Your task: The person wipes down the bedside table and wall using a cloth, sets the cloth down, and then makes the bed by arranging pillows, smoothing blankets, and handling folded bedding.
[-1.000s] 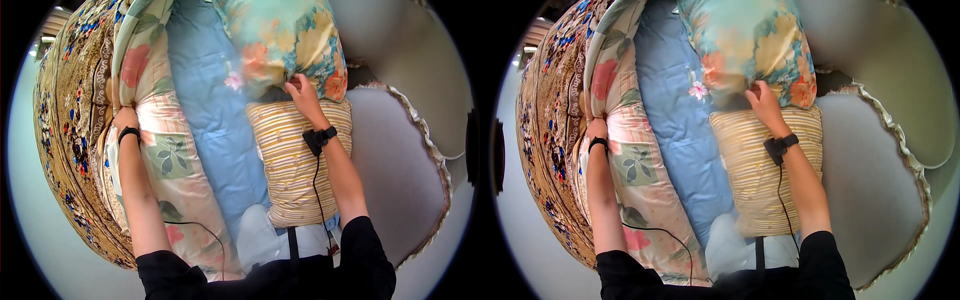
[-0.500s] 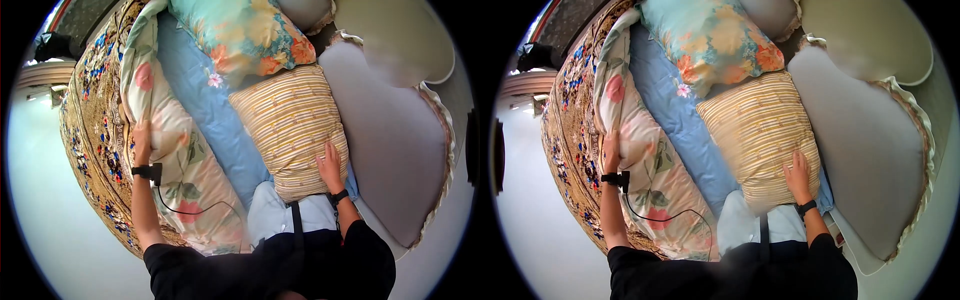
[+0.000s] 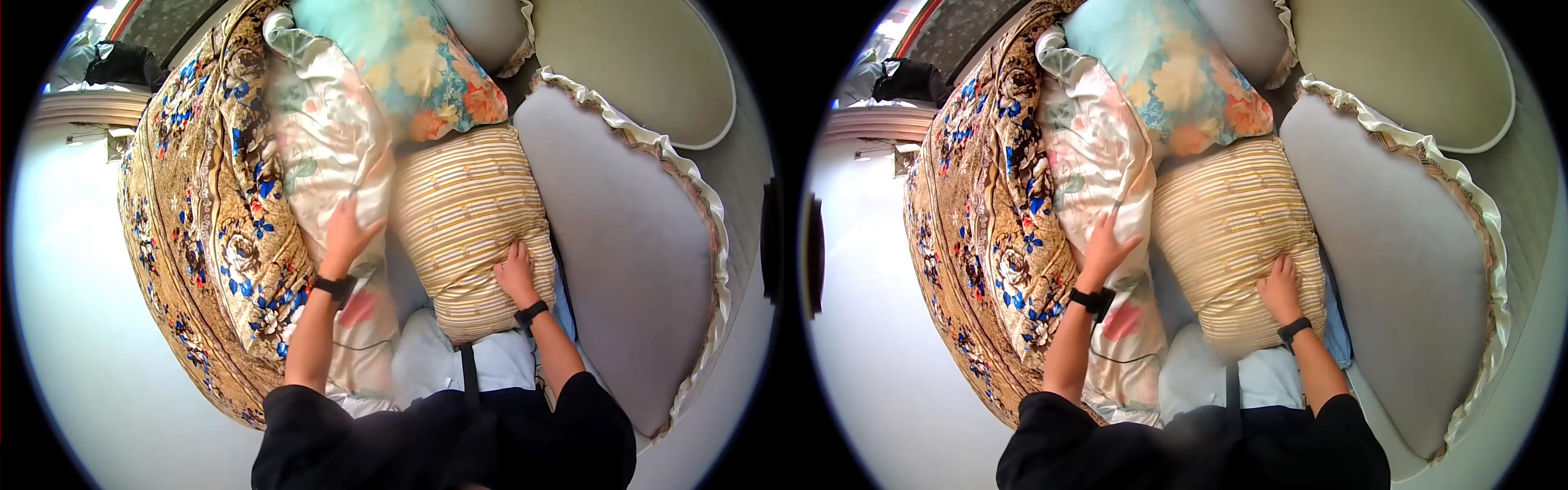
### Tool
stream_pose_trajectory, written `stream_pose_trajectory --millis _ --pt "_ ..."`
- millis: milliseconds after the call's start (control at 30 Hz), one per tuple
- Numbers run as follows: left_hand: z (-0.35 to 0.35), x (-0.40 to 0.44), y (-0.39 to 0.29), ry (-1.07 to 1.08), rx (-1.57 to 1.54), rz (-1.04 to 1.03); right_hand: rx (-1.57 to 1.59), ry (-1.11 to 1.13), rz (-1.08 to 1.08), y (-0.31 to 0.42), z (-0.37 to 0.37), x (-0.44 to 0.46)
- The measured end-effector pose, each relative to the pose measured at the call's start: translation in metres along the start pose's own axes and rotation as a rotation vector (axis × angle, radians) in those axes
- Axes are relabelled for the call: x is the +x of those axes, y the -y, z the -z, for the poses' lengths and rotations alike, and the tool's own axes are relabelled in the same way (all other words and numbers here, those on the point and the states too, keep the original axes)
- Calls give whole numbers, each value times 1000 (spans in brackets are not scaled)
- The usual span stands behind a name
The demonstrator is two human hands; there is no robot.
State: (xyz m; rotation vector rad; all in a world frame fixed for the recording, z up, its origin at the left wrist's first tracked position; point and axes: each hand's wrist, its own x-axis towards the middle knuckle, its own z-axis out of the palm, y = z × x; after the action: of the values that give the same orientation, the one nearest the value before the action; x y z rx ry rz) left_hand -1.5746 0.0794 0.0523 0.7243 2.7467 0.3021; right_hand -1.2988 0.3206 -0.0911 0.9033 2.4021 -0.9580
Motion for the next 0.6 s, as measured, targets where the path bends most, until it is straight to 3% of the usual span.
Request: stream_pose_trajectory --millis 33,167,233,300,367,433,467,533,567,600 --pt "-6 -21 19 49 115 129 -10 43 -15 -4 -3 -1" --pt "-2 -120 72 693 -502 475 -28 157 -88 3 -11 19" --pt "11 -180 74 843 -667 435 14 160 -85 3 -10 26" --pt "-4 -253 123 983 -52 611 46 182 -88 -2 -10 31" --pt "-12 -295 121 822 -248 543 69 221 -87 -7 -9 35" --pt "0 -274 47 851 -226 401 44 206 -99 -7 -11 40" --pt "-4 -264 8 724 -369 194 35 206 -103 -6 -11 41" --pt "-28 -257 -83 638 -385 156 18 196 -97 -10 -17 41" --pt "-42 -245 -131 867 -259 331 34 189 -91 -11 -19 42" --pt "-42 -224 -185 829 -224 495 49 184 -84 -11 -19 43"
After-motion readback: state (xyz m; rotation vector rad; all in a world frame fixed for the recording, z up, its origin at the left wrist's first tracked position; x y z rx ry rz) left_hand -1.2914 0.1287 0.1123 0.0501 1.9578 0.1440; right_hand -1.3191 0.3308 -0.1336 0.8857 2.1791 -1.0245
